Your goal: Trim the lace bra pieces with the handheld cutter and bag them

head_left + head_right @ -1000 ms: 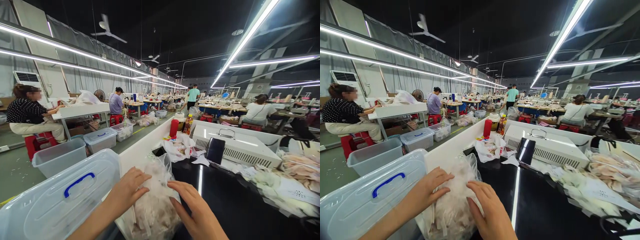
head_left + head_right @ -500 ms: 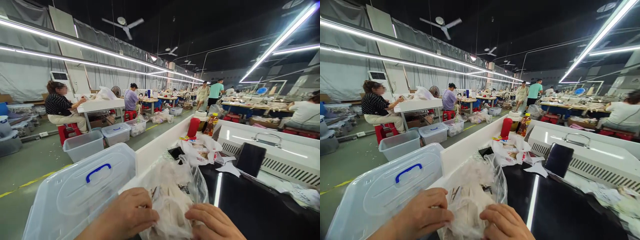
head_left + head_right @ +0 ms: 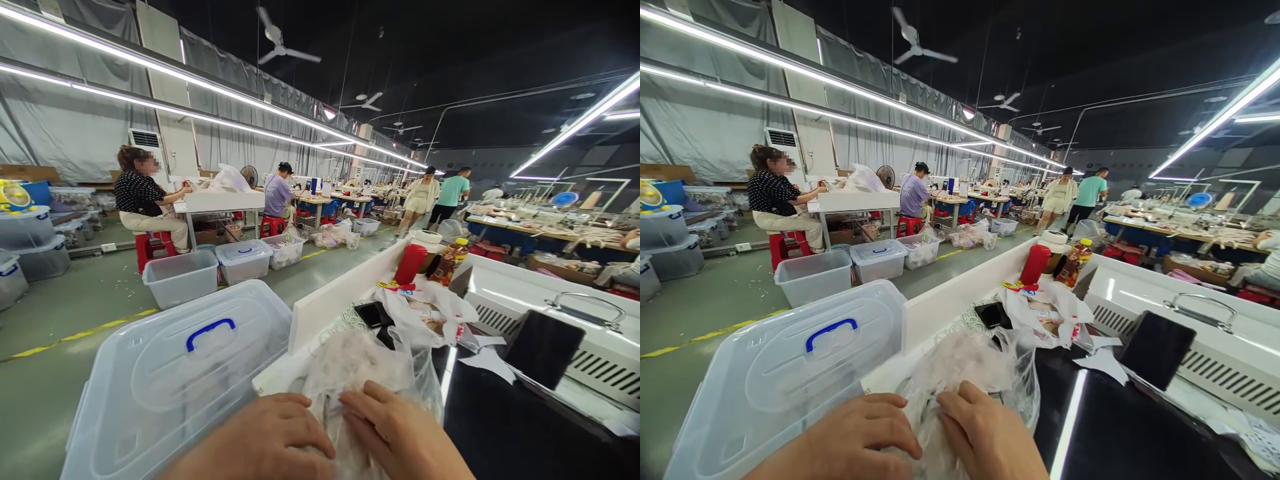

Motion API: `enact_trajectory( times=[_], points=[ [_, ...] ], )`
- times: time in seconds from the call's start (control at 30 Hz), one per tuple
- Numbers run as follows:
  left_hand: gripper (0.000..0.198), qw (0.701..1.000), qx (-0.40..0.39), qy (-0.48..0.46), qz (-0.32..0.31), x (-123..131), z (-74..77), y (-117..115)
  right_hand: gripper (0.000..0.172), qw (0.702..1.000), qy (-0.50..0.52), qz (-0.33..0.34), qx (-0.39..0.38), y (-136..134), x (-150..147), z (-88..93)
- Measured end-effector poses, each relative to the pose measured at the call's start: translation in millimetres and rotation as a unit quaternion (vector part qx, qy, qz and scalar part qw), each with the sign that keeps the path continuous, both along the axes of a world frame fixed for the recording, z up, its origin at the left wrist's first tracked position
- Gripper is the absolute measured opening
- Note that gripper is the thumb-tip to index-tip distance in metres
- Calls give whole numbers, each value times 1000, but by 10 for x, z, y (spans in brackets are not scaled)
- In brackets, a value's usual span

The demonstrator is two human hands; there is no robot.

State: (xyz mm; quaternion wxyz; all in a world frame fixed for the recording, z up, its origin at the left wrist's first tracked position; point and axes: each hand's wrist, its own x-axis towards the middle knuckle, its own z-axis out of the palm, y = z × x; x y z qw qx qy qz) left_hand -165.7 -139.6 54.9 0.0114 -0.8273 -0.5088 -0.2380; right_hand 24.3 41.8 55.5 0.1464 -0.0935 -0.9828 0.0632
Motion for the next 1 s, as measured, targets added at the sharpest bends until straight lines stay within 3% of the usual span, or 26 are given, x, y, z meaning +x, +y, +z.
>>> enact_trajectory(
  times=[0.13,0.27,0.37,0.5,0.7,0.83,0.93,1.0],
  points=[
    [20,1000,-10,-17,-9,-21,-80,21,27,994,3,-7,108,14,-168,-143],
    [23,998,14,-43,-32,-68,-161,79,32,991,-10,-28,132,-42,-177,-133],
    [31,994,44,-89,-45,-110,-240,166,25,988,-16,-61,141,-109,-163,-62],
    [33,990,64,-124,10,-113,-305,297,21,985,-13,-80,151,-154,-162,-55],
    [27,997,1,-73,36,-51,-259,393,30,982,19,-82,171,-152,-59,-220],
    [38,988,-78,-32,130,42,-125,368,24,983,42,-40,172,-103,84,-317],
    [53,959,-150,8,239,136,5,380,48,981,62,-19,185,-45,175,-376],
    [55,930,-204,34,303,181,89,400,50,976,73,-18,204,-13,226,-404]
  ],
)
